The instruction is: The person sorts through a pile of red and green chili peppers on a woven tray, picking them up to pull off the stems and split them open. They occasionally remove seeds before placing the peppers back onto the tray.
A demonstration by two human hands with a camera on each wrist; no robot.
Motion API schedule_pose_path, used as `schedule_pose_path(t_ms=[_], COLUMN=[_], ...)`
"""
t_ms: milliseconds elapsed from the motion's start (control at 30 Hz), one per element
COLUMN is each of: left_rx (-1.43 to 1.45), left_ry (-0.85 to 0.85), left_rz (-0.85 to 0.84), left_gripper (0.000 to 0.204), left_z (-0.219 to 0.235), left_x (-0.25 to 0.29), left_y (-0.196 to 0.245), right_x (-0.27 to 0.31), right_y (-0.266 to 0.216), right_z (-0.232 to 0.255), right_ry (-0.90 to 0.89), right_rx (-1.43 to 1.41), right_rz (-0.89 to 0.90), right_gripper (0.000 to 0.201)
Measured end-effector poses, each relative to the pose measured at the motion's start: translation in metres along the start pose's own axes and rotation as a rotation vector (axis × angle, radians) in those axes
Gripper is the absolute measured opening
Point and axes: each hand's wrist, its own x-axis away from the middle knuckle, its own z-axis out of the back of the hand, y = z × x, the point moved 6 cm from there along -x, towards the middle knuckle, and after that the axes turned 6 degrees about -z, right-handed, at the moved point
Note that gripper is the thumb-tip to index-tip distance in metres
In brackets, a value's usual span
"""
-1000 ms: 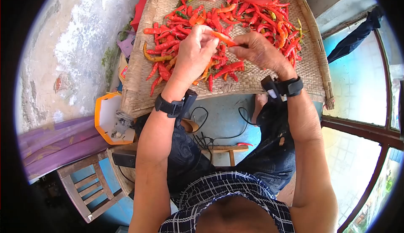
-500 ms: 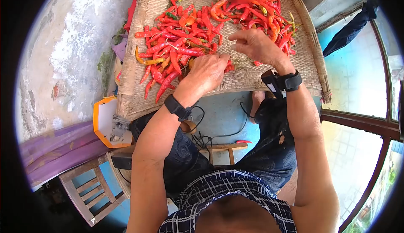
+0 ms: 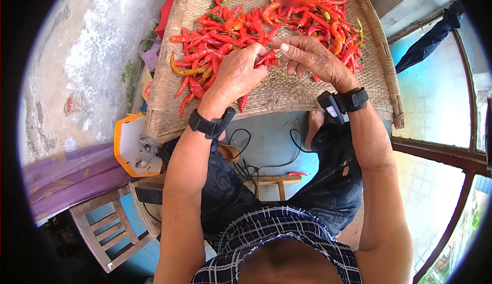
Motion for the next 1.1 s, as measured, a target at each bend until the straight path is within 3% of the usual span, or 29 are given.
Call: schedule_pose_path(t_ms=[200, 267, 400, 567, 667, 733, 767, 833, 867, 900, 967, 1033, 1067, 1100], left_rx=[0.075, 0.103, 0.029, 0.091, 0.174, 0.229, 0.241, 0.250, 0.182, 0.116, 0.142, 0.164, 0.243, 0.323], left_ry=[0.033, 0.048, 0.072, 0.160, 0.207, 0.234, 0.227, 0.221, 0.219, 0.215, 0.219, 0.224, 0.224, 0.225], left_rz=[-0.123, -0.180, -0.126, -0.003, -0.004, -0.015, 0.009, 0.033, 0.015, -0.001, 0.004, 0.014, 0.051, 0.086], left_gripper=[0.026, 0.023, 0.019, 0.015, 0.013, 0.015, 0.021, 0.028, 0.029, 0.031, 0.033, 0.034, 0.034, 0.034], left_z=[0.004, 0.008, 0.017, 0.034, 0.035, 0.037, 0.036, 0.036, 0.035, 0.034, 0.034, 0.035, 0.035, 0.034], left_x=[0.001, 0.002, 0.003, 0.005, 0.006, 0.005, 0.005, 0.004, 0.003, 0.001, 0.000, 0.000, 0.001, 0.003], left_y=[0.004, 0.007, -0.003, -0.020, -0.019, -0.014, -0.012, -0.014, -0.016, -0.016, -0.014, -0.010, -0.008, -0.008], right_x=[-0.012, -0.011, -0.006, -0.005, -0.006, -0.003, -0.006, -0.006, -0.012, -0.015, -0.031, -0.046, -0.052, -0.054], right_y=[0.006, -0.003, -0.009, 0.001, -0.003, -0.008, -0.008, 0.011, 0.026, 0.033, 0.024, 0.036, 0.048, 0.052], right_z=[-0.012, -0.007, 0.016, 0.031, 0.038, 0.069, 0.072, 0.094, 0.095, 0.090, 0.062, 0.037, 0.030, 0.024], right_ry=[-0.123, -0.004, 0.141, 0.040, 0.069, 0.330, 0.328, 0.673, 0.751, 0.753, 0.626, 0.501, 0.454, 0.451], right_rx=[-0.077, 0.060, 0.057, 0.290, 0.192, -0.592, -0.590, -0.709, -0.529, -0.531, 0.389, 0.673, 0.687, 0.685], right_rz=[0.009, 0.039, 0.084, -0.002, 0.136, 0.278, 0.279, 0.272, 0.214, 0.216, 0.165, 0.138, 0.006, 0.007], right_gripper=[0.041, 0.040, 0.037, 0.032, 0.035, 0.041, 0.041, 0.051, 0.041, 0.041, 0.028, 0.027, 0.028, 0.028])
